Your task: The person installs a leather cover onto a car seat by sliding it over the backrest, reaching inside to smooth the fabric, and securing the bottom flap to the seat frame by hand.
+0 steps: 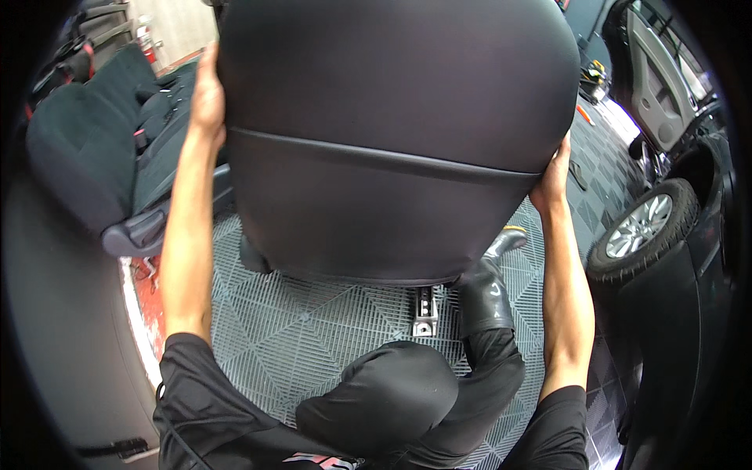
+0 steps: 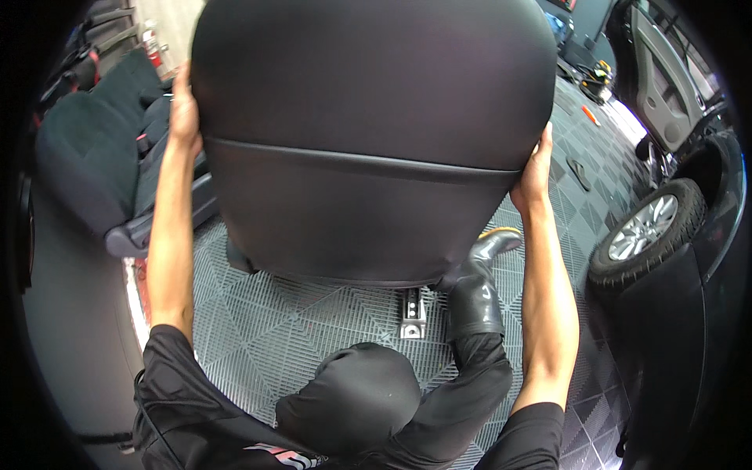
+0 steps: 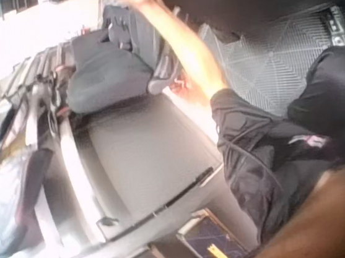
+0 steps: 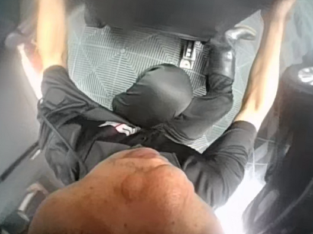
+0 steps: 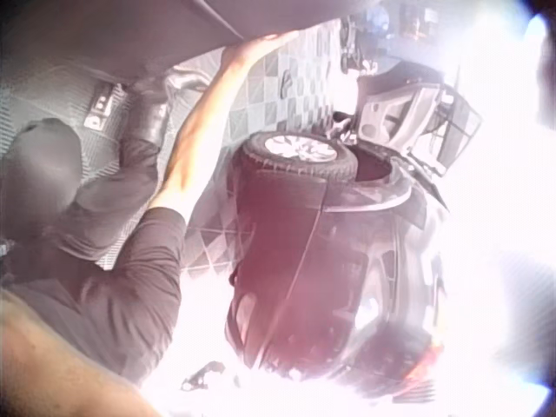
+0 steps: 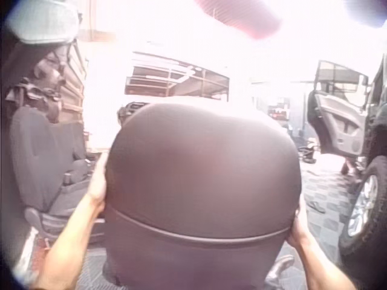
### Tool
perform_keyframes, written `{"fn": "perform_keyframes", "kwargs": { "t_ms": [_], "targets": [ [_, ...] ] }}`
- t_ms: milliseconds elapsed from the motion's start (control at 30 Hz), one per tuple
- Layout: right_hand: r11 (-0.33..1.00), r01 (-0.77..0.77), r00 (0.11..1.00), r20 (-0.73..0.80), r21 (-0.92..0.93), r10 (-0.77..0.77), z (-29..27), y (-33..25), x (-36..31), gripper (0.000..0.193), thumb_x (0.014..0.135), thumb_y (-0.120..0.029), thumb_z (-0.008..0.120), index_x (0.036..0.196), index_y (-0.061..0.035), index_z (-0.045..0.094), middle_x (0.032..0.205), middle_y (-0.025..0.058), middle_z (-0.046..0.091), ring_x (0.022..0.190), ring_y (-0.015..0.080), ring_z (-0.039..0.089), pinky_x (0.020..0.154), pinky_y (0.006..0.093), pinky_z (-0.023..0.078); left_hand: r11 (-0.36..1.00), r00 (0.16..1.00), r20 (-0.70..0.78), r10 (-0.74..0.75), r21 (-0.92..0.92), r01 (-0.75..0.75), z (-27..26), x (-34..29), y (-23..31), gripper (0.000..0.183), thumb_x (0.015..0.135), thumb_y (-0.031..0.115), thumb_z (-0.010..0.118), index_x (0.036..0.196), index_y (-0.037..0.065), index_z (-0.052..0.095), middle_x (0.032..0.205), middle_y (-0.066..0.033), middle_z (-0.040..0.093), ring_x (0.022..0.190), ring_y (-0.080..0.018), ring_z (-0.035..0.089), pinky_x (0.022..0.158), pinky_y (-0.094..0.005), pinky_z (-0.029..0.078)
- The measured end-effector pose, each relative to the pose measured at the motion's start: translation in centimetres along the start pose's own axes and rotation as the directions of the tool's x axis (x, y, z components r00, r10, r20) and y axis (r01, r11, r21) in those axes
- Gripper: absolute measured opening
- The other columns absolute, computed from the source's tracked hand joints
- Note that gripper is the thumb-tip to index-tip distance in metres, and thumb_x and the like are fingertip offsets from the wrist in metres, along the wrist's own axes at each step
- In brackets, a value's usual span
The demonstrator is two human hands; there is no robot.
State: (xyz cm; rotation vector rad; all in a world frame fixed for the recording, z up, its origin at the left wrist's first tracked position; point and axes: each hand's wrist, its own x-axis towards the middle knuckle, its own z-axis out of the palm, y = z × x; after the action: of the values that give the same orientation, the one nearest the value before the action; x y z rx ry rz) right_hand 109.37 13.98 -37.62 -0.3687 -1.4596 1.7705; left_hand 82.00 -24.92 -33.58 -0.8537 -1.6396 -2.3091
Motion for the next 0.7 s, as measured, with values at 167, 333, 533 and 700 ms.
{"fn": "perform_keyframes", "kwargs": {
  "t_ms": [167,333,533,700],
  "targets": [
    [0.997,0.082,0.992,0.098,0.013,-0.083,-0.5,-7.4,9.1,0.063,0.104,-0.05,0.037,0.144,-0.0028,0.044,0.143,0.0095,0.05,0.13,0.0237,0.049,0.106,0.036,0.041,0.999,0.998,-0.048,0.036,0.034,-0.034,0.5,-0.2,0.1,0.057,0.108,0.045,0.028,0.141,0.002,0.048,0.14,-0.0042,0.053,0.128,-0.015,0.047,0.112,-0.0293,0.031],
    [0.986,0.0,1.0,-0.02,-0.167,-0.003,-1.8,-7.1,13.9,0.05,0.106,-0.038,0.041,0.139,-0.0016,0.051,0.136,0.008,0.057,0.123,0.0207,0.054,0.104,0.0347,0.043,0.972,0.986,-0.166,0.025,0.235,0.015,-5.3,-2.8,-2.3,0.046,0.107,0.018,0.039,0.15,0.004,0.029,0.144,-0.0099,0.045,0.131,-0.0197,0.043,0.115,-0.0374,0.031],
    [0.291,0.733,0.675,0.709,-0.615,-0.204,-1.2,-7.8,15.1,0.037,0.094,-0.032,0.05,0.111,-0.0002,0.058,0.112,0.0105,0.06,0.102,0.0212,0.056,0.093,0.0346,0.043,0.922,0.992,-0.126,0.015,0.385,0.035,-13.8,-5.4,-4.4,0.052,0.103,0.035,0.05,0.139,-0.002,0.046,0.13,-0.0116,0.058,0.115,-0.0239,0.057,0.103,-0.0364,0.043],
    [0.84,-0.051,0.761,0.524,-0.541,0.384,4.0,-14.4,15.9,0.072,0.083,-0.074,0.056,0.088,-0.0022,0.054,0.089,0.0058,0.056,0.085,0.0158,0.054,0.079,0.0302,0.044,0.816,0.816,-0.388,-0.429,0.221,0.534,-8.8,-9.3,-5.1,0.05,0.102,0.037,0.047,0.135,-0.001,0.049,0.129,-0.0115,0.059,0.115,-0.0229,0.057,0.101,-0.0364,0.044]
  ]
}}
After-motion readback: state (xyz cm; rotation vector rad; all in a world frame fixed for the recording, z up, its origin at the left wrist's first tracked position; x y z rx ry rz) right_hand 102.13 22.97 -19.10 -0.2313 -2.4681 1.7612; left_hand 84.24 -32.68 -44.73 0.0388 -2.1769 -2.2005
